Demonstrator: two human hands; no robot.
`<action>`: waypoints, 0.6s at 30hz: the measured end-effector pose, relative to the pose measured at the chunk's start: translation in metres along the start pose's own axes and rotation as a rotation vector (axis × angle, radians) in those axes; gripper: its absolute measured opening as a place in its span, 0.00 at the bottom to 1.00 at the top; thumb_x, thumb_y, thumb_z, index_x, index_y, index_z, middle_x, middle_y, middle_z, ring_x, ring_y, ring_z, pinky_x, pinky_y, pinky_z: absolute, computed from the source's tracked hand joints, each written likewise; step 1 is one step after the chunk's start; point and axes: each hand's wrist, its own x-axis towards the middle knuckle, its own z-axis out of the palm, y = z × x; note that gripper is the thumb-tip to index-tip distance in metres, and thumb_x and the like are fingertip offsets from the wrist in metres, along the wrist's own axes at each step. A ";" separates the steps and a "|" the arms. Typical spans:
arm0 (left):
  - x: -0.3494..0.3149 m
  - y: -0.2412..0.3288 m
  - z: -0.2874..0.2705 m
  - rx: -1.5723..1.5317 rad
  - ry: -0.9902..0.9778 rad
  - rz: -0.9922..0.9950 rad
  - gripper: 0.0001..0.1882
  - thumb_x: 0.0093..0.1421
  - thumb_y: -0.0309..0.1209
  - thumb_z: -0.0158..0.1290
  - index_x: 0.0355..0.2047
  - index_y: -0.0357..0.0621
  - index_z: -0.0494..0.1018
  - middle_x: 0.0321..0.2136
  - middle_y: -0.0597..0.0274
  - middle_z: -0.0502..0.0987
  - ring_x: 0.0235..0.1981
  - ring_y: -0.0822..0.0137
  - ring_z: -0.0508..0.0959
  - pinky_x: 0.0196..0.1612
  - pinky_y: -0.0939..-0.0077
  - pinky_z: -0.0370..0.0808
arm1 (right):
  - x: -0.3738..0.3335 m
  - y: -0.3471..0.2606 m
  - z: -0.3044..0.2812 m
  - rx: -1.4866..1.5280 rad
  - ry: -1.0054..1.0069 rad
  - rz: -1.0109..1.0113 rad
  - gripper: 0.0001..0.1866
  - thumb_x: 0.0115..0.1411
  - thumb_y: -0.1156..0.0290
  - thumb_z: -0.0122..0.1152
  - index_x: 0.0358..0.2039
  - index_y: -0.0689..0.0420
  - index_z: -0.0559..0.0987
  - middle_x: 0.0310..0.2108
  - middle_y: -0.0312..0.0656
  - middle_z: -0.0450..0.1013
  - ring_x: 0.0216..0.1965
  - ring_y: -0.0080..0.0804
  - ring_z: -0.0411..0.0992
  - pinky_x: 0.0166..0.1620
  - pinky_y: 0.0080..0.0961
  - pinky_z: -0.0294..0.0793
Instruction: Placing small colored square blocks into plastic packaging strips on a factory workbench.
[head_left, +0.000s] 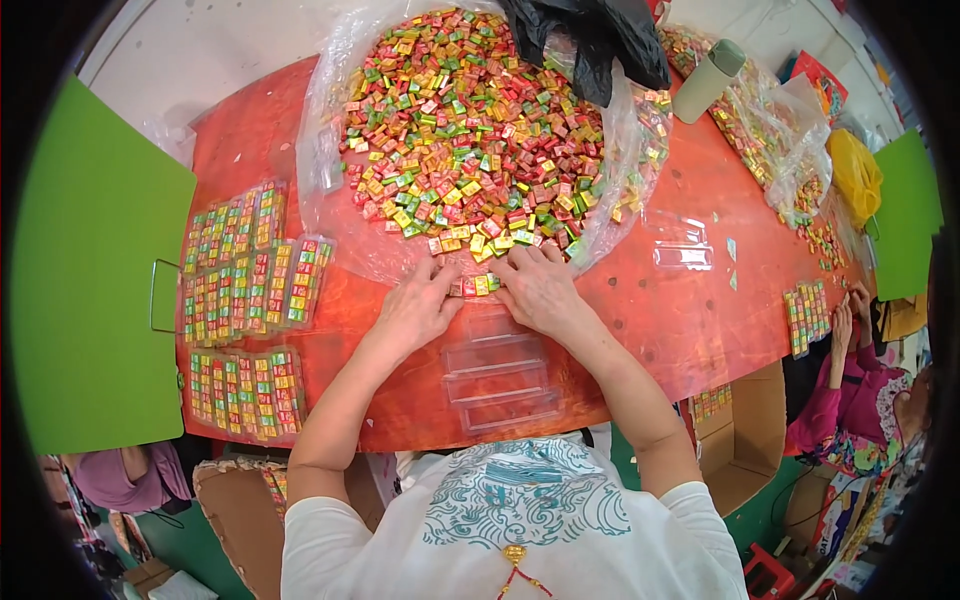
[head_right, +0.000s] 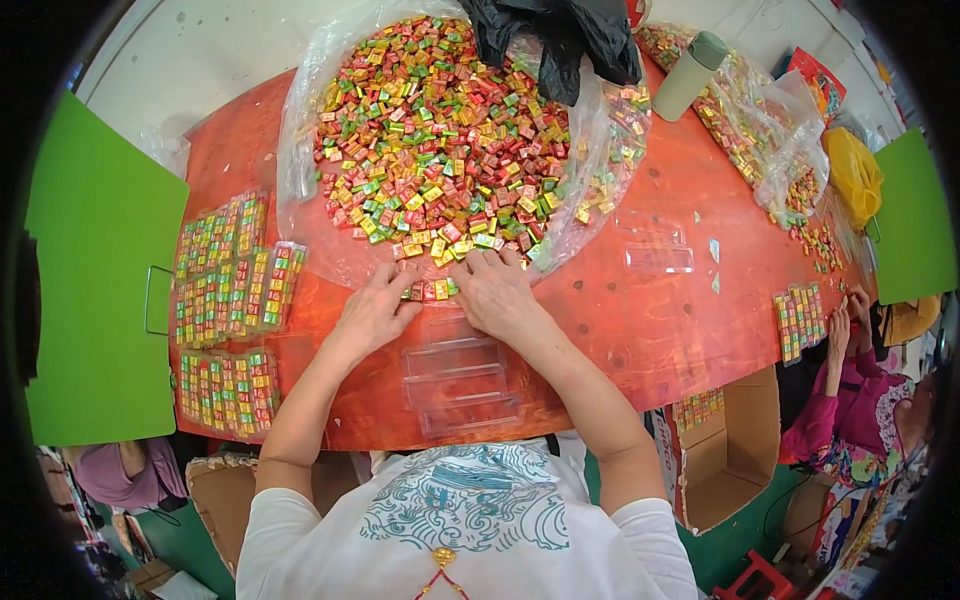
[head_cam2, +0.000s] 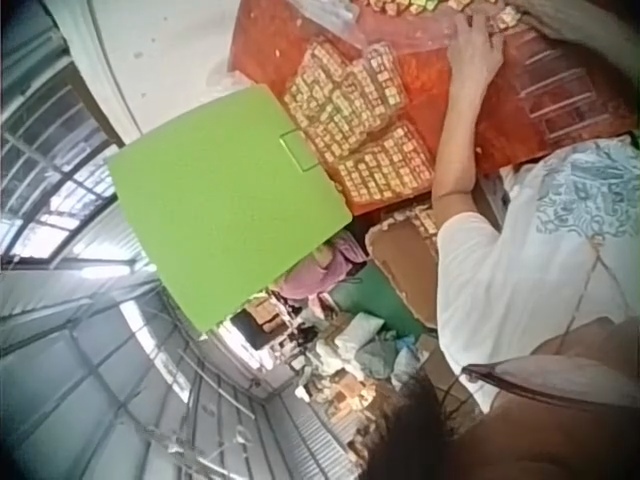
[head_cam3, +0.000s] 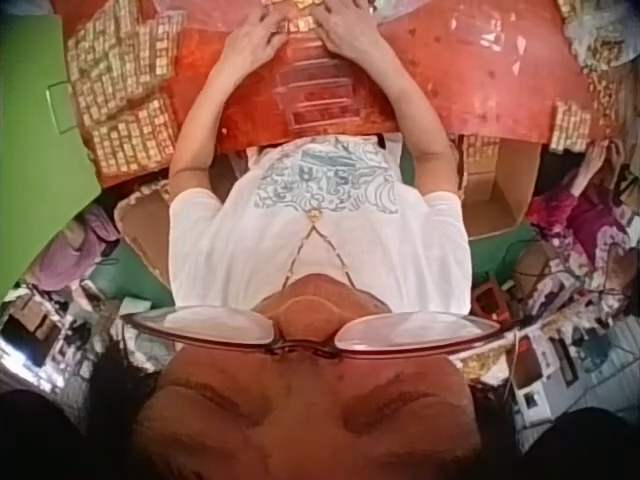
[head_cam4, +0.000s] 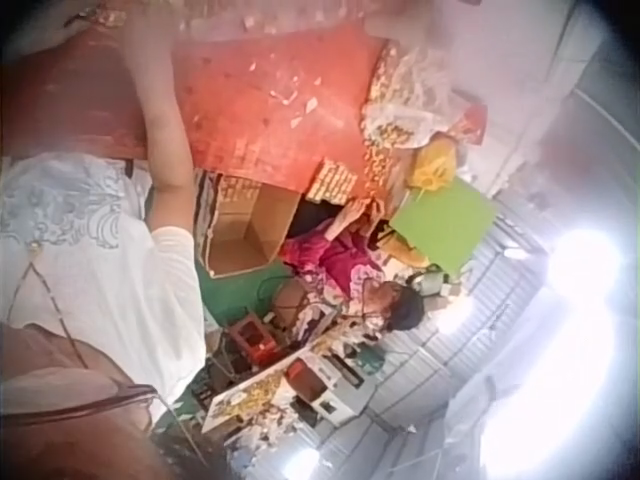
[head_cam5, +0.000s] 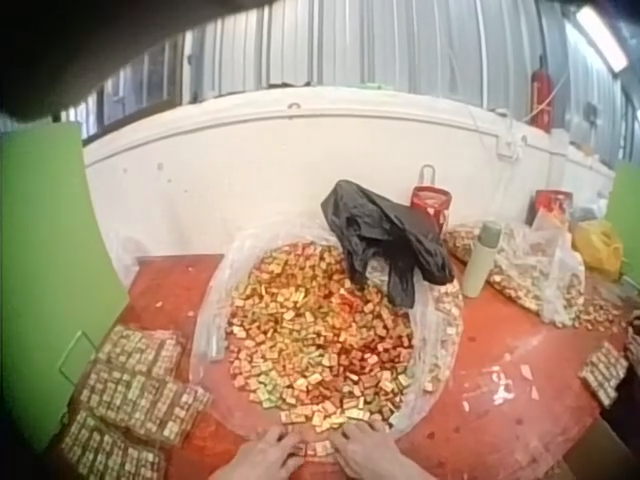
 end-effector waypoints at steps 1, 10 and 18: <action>0.002 -0.005 -0.001 -0.055 -0.004 -0.011 0.23 0.62 0.35 0.58 0.57 0.47 0.70 0.45 0.50 0.70 0.43 0.45 0.79 0.42 0.52 0.78 | 0.000 0.002 0.000 0.027 0.001 0.000 0.15 0.54 0.65 0.66 0.42 0.54 0.79 0.37 0.40 0.73 0.42 0.37 0.73 0.50 0.39 0.65; 0.004 0.005 0.003 0.041 -0.055 -0.042 0.21 0.64 0.33 0.56 0.57 0.51 0.71 0.42 0.48 0.71 0.40 0.44 0.79 0.39 0.52 0.79 | -0.002 -0.001 0.008 0.021 0.006 0.000 0.21 0.53 0.63 0.70 0.48 0.50 0.79 0.36 0.38 0.72 0.42 0.35 0.73 0.49 0.37 0.65; 0.009 -0.001 0.004 0.061 -0.047 -0.002 0.21 0.64 0.32 0.56 0.58 0.55 0.71 0.40 0.47 0.72 0.36 0.43 0.80 0.37 0.52 0.80 | 0.004 -0.006 0.014 -0.030 0.031 -0.019 0.19 0.55 0.63 0.70 0.47 0.49 0.80 0.34 0.39 0.72 0.41 0.36 0.73 0.49 0.38 0.65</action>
